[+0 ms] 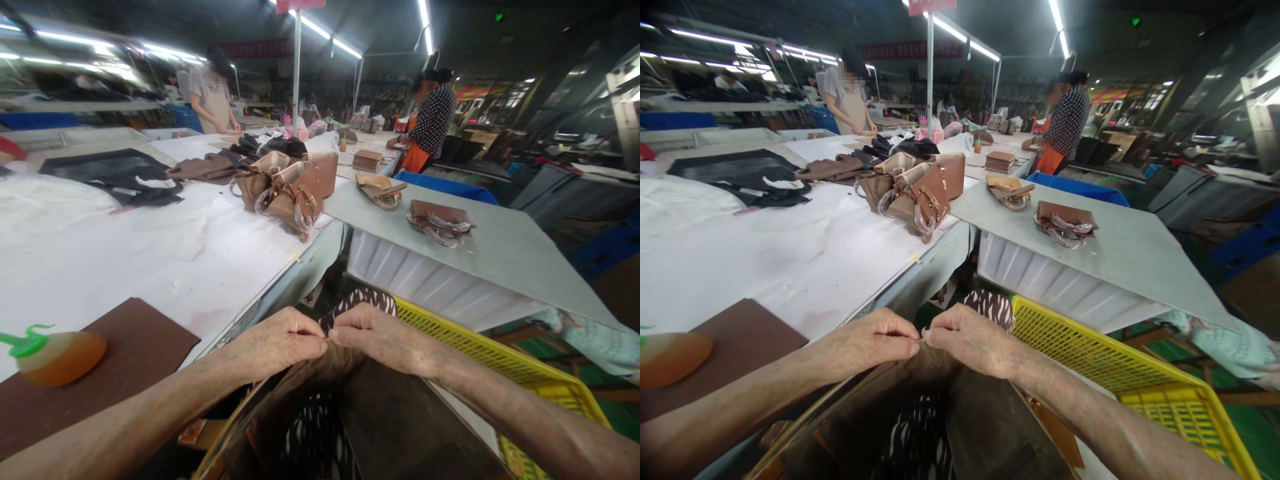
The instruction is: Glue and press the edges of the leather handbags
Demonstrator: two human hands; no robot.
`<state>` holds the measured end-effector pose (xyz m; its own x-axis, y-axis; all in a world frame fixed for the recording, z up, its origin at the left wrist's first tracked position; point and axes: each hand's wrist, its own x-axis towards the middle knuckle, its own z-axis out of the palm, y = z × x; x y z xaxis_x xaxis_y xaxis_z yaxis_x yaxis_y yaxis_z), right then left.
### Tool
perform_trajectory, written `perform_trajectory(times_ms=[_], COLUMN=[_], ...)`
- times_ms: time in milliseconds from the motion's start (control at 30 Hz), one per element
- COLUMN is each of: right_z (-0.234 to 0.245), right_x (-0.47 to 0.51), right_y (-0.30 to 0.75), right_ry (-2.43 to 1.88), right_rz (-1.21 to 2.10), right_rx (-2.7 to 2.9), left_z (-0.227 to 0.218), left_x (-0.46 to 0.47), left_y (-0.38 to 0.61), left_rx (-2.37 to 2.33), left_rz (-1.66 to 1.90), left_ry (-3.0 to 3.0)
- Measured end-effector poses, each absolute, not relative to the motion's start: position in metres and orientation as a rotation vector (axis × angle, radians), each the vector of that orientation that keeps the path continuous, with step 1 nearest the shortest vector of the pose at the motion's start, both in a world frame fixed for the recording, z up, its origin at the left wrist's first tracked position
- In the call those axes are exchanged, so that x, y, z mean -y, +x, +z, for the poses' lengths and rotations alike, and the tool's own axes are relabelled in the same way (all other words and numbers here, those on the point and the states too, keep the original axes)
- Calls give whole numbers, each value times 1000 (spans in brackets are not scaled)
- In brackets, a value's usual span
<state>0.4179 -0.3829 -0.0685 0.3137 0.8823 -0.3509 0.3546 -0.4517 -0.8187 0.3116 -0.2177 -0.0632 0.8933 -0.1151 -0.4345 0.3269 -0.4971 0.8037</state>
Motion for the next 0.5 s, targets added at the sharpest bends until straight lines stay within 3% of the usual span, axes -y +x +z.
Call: perform_trajectory(times_ms=[267,500], right_z=[-54,-58], right_x=[378,364], right_y=[400,388], right_ry=[-2175,-2261], right_rz=[817,686], right_rx=[1257,1356], left_z=[-80,-65], left_x=[209,210], left_y=[317,297], left_rx=[-174,-330], left_rz=[-484,-405], left_ry=[1997,2046])
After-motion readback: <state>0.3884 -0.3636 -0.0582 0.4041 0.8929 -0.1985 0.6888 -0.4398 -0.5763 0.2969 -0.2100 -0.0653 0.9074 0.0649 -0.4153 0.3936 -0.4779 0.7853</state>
